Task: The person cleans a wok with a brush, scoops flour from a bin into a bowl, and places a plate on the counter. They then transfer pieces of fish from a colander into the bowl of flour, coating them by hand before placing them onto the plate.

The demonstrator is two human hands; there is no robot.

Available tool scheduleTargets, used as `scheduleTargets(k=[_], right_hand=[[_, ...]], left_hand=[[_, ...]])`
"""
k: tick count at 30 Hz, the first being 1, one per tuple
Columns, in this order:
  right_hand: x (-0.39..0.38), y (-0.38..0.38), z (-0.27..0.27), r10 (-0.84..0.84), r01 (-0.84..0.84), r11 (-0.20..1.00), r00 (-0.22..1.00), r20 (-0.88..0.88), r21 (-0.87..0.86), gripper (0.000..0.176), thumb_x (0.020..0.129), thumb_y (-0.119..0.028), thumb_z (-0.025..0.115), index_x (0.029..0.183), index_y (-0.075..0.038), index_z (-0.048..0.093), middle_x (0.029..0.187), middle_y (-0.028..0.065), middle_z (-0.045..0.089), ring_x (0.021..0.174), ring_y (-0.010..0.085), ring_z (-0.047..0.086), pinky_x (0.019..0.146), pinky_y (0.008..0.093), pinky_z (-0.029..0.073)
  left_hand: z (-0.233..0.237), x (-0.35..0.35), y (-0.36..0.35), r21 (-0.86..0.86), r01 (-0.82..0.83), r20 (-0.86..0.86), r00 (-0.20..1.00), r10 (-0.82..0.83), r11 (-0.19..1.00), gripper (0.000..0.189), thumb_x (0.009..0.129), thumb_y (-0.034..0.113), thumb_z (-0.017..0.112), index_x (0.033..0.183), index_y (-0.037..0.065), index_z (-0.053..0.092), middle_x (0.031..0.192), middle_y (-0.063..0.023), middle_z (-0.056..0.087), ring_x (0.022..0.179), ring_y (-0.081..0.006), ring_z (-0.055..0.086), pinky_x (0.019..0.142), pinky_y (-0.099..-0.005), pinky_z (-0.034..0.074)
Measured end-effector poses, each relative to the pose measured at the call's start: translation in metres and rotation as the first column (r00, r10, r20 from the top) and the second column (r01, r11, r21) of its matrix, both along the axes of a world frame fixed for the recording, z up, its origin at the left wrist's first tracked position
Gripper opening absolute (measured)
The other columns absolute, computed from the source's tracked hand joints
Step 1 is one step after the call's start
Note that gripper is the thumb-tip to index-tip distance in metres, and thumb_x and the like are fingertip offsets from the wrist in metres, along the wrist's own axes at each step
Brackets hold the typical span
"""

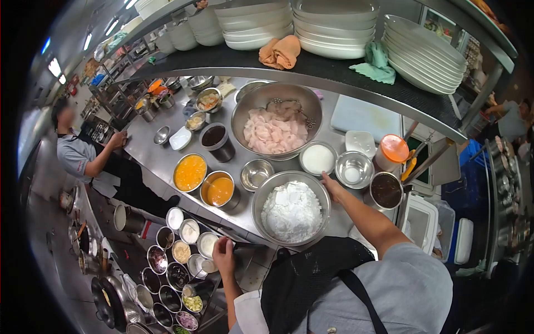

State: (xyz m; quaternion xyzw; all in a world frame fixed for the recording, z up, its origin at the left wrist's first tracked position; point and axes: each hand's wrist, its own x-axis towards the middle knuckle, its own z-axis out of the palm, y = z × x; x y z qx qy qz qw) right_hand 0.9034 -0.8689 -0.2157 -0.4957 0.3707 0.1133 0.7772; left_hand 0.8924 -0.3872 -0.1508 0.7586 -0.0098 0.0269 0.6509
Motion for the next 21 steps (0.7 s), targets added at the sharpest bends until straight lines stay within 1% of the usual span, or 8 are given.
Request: scheduleTargets(k=[1,3,5,8,10,13,16,21], right_hand=[[0.021,-0.003,-0.035,-0.086,0.084,0.99,0.996,0.013,0.111,0.076,0.096,-0.066,0.037,0.117,0.002,0.061,0.08,0.0098,0.067,0.057,0.0205,0.06,0.055,0.0379,0.051],[0.049,-0.013,-0.079,-0.18,0.174,0.962,0.984,0.011,0.209,0.062,0.099,-0.053,0.042,0.12,0.003,0.057,0.092,0.0165,0.068,0.063,0.0246,0.062,0.055,0.04,0.05],[0.067,-0.014,-0.073,-0.307,0.31,0.95,0.949,0.068,-0.036,0.041,0.101,-0.034,0.041,0.102,0.004,0.057,0.089,0.0182,0.064,0.066,0.0238,0.06,0.061,0.0402,0.051],[0.123,-0.051,-0.161,-0.615,0.525,0.731,0.784,0.087,0.437,0.016,0.094,-0.017,0.043,0.08,-0.011,0.047,0.064,0.0035,0.049,0.049,0.0137,0.044,0.045,0.0281,0.043],[0.107,-0.056,-0.061,-0.577,0.512,0.595,0.809,-0.115,0.619,0.018,0.095,-0.015,0.044,0.078,-0.012,0.045,0.061,0.0012,0.048,0.05,0.0115,0.046,0.041,0.0247,0.039],[0.122,-0.083,-0.063,-0.661,0.52,0.568,0.75,-0.022,0.638,0.018,0.094,-0.015,0.047,0.076,-0.011,0.049,0.059,0.0004,0.048,0.047,0.0124,0.047,0.045,0.0263,0.044],[0.15,-0.138,-0.092,-0.436,0.263,0.688,0.895,0.096,0.677,0.016,0.088,-0.012,0.049,0.071,-0.011,0.05,0.061,0.002,0.049,0.054,0.0164,0.051,0.052,0.0339,0.049],[0.178,-0.177,-0.071,-0.383,0.232,0.848,0.89,0.249,0.476,0.013,0.085,-0.004,0.044,0.073,-0.008,0.05,0.062,0.0029,0.05,0.052,0.0155,0.047,0.051,0.0281,0.046]], left_hand=[[-0.002,-0.012,0.011,0.026,-0.045,-0.034,0.998,0.046,0.999,0.023,0.091,0.009,0.067,0.111,-0.002,0.062,0.095,-0.005,0.067,0.082,-0.0114,0.061,0.074,-0.0244,0.049],[-0.03,-0.027,0.035,-0.023,-0.083,-0.088,0.993,0.08,0.996,0.02,0.091,0.009,0.068,0.106,-0.002,0.064,0.092,-0.0045,0.067,0.079,-0.0105,0.061,0.074,-0.0241,0.05],[-0.041,-0.039,0.044,-0.035,-0.133,-0.099,0.987,0.129,0.991,0.019,0.09,0.008,0.069,0.105,-0.002,0.064,0.092,-0.0052,0.067,0.08,-0.01,0.062,0.074,-0.0236,0.05],[-0.043,-0.057,0.054,0.074,-0.091,-0.14,0.985,0.101,0.993,0.02,0.09,0.008,0.069,0.106,-0.001,0.065,0.091,-0.0042,0.067,0.082,-0.0109,0.063,0.075,-0.0249,0.05],[-0.029,-0.063,0.053,0.192,-0.094,-0.083,0.99,0.112,0.977,0.02,0.089,0.009,0.069,0.107,-0.001,0.065,0.091,-0.005,0.069,0.083,-0.0114,0.064,0.077,-0.0265,0.051],[0.004,-0.074,0.044,0.262,-0.129,-0.069,0.986,0.152,0.956,0.021,0.089,0.008,0.069,0.107,0.0,0.066,0.092,-0.0044,0.069,0.083,-0.0106,0.064,0.077,-0.026,0.051],[0.021,-0.098,0.047,0.334,-0.208,-0.088,0.964,0.25,0.919,0.02,0.088,0.01,0.069,0.106,0.001,0.067,0.09,-0.0057,0.07,0.083,-0.0111,0.064,0.076,-0.0265,0.052],[0.015,-0.161,0.051,0.389,-0.221,-0.128,0.948,0.29,0.894,0.021,0.087,0.011,0.069,0.106,0.001,0.067,0.088,-0.0073,0.07,0.076,-0.0129,0.063,0.072,-0.0284,0.051]])
